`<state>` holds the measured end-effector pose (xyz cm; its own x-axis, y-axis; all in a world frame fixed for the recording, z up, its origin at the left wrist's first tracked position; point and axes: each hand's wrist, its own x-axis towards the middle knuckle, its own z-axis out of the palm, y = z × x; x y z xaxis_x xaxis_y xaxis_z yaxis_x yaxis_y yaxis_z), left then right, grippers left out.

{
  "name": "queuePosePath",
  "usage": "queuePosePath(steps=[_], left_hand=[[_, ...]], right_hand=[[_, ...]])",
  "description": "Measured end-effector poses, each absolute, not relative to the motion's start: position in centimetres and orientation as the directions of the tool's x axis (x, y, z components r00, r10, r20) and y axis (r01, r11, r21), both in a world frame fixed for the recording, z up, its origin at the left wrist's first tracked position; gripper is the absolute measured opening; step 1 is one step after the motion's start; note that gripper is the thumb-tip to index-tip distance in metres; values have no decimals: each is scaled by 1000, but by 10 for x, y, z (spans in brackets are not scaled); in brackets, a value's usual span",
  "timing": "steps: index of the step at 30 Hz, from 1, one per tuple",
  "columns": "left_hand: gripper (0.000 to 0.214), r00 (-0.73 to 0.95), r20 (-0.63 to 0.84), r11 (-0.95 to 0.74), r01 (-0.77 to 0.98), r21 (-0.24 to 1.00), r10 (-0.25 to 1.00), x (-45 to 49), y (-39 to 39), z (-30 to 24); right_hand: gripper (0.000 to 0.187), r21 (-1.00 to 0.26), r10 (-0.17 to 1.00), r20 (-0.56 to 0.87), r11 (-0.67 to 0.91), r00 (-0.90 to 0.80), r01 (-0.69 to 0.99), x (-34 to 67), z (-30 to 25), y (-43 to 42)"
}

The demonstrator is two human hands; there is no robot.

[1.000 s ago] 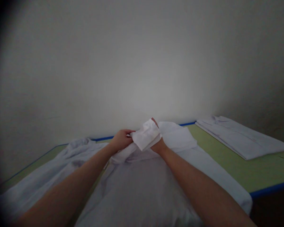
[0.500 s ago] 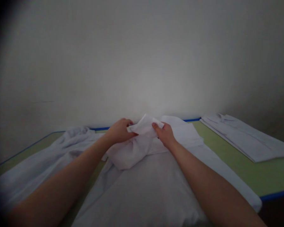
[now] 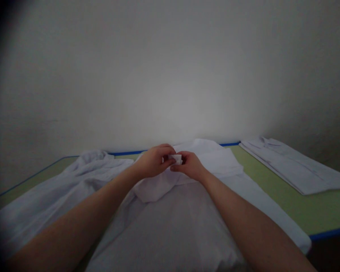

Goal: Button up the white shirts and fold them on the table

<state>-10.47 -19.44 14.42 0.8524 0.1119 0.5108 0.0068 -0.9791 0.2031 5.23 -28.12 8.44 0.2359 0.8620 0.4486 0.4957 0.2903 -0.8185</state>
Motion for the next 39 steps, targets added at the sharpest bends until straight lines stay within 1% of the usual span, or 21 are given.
queuePosePath(steps=[2,6,10,12,14,17,21,24,26,29,31,33,35,39], left_hand=[[13,840,526,-973,7,232,131,-105,-187,144],[12,811,572,-956,-57,287,123,-108,-177,146],[16,788,606,-943,-111,312,108,-113,-174,149],[18,805,588,-941,-138,310,76,-114,-176,152],[18,837,546,-951,-136,278,40,-115,-181,154],[21,883,466,-979,-47,200,53,-114,-187,155],[33,895,413,-983,124,134,169,-110,-188,153],[32,869,415,-963,226,148,268,-108,-186,149],[32,857,410,-949,265,169,313,-107,-186,148],[33,841,409,-935,299,193,354,-106,-190,147],[35,834,418,-931,299,207,361,-105,-194,145],[35,835,432,-937,270,221,342,-104,-196,143],[33,832,457,-945,234,229,316,-103,-195,141],[28,796,499,-937,255,237,343,-102,-189,137]], right_hand=[[41,-848,877,432,317,208,425,56,83,-280],[25,-897,893,392,316,222,310,64,84,-282],[23,-918,873,393,352,289,185,71,82,-279],[24,-916,849,399,386,348,109,73,80,-275],[25,-910,830,405,408,383,77,73,80,-273],[24,-903,800,428,396,420,166,72,83,-273],[22,-876,752,474,353,457,327,67,89,-277],[22,-856,726,498,327,474,400,64,92,-279],[24,-827,690,534,309,489,469,60,93,-281],[24,-753,616,613,264,495,603,51,95,-285],[22,-701,593,655,246,468,669,44,96,-287],[20,-669,607,673,257,422,697,38,95,-289],[20,-668,635,669,287,386,686,36,93,-289],[26,-734,710,616,360,342,575,42,89,-285]])
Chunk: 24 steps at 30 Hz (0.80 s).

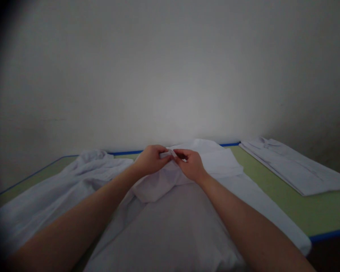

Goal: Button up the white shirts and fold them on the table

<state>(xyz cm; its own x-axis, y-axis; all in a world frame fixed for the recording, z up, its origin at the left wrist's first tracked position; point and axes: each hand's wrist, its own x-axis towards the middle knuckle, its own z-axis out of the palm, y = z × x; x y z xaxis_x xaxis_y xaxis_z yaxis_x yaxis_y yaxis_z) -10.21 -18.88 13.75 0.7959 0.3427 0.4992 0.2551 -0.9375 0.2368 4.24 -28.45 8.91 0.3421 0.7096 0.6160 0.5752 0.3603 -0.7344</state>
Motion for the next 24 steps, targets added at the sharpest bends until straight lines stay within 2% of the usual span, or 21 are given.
queuePosePath(steps=[4,16,24], left_hand=[[29,788,510,-939,277,205,344,-101,-188,138],[25,828,515,-971,235,41,222,-100,-191,136],[26,844,464,-944,327,-52,267,-99,-198,136]], right_hand=[[23,-772,701,590,346,400,533,47,88,-282],[17,-697,649,645,286,402,657,43,92,-285],[15,-622,599,698,236,392,747,38,96,-290]])
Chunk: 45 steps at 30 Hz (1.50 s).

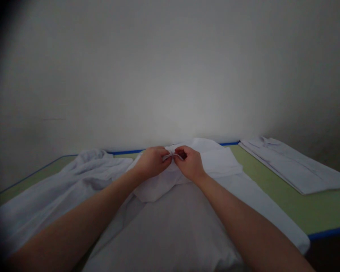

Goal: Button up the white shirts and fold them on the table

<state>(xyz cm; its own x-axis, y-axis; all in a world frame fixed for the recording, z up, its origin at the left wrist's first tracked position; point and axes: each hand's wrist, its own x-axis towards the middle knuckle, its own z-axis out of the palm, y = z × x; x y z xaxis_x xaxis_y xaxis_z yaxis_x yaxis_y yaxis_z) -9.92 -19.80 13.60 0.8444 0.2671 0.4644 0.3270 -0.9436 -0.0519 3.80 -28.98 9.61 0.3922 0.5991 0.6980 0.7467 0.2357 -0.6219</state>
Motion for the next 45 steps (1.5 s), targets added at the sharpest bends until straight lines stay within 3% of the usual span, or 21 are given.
queuePosePath(steps=[16,21,29,33,36,40,45], left_hand=[[29,858,428,-924,364,-117,283,-98,-201,135],[26,853,419,-919,383,-96,311,-99,-200,135],[24,869,433,-933,328,-147,238,-101,-198,134],[23,868,434,-931,332,-148,241,-103,-199,138],[23,869,440,-938,317,-140,228,-104,-198,139],[21,876,430,-960,271,-65,218,-103,-198,137],[24,875,400,-956,203,211,274,-102,-198,137]], right_hand=[[17,-443,646,725,176,236,879,36,99,-296],[21,-392,668,735,273,121,878,41,97,-298],[14,-548,665,714,338,218,765,44,93,-295],[22,-723,734,620,396,278,566,44,89,-290],[23,-772,741,593,413,315,484,42,87,-289],[16,-659,692,654,322,306,680,40,87,-292],[11,-386,614,777,294,137,874,43,88,-295]])
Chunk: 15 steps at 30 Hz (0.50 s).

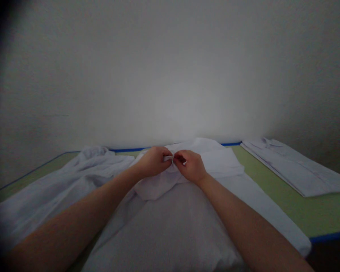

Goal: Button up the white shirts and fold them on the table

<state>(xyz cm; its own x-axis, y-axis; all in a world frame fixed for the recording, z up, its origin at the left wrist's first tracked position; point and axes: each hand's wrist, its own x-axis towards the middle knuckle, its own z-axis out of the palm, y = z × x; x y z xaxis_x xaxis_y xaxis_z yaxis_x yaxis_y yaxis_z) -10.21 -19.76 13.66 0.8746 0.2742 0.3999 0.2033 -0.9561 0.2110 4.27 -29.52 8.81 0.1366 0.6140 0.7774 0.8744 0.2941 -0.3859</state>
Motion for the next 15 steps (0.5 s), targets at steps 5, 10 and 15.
queuePosePath(steps=[5,10,15], left_hand=[[28,878,285,-854,221,472,385,-101,-191,133],[41,841,190,-726,297,620,507,-96,-183,124],[35,841,202,-730,287,621,502,-95,-184,124]], right_hand=[[8,-249,596,802,306,19,919,45,90,-295],[12,-246,626,780,327,-14,912,43,91,-294],[16,-288,659,752,329,0,900,42,91,-294]])
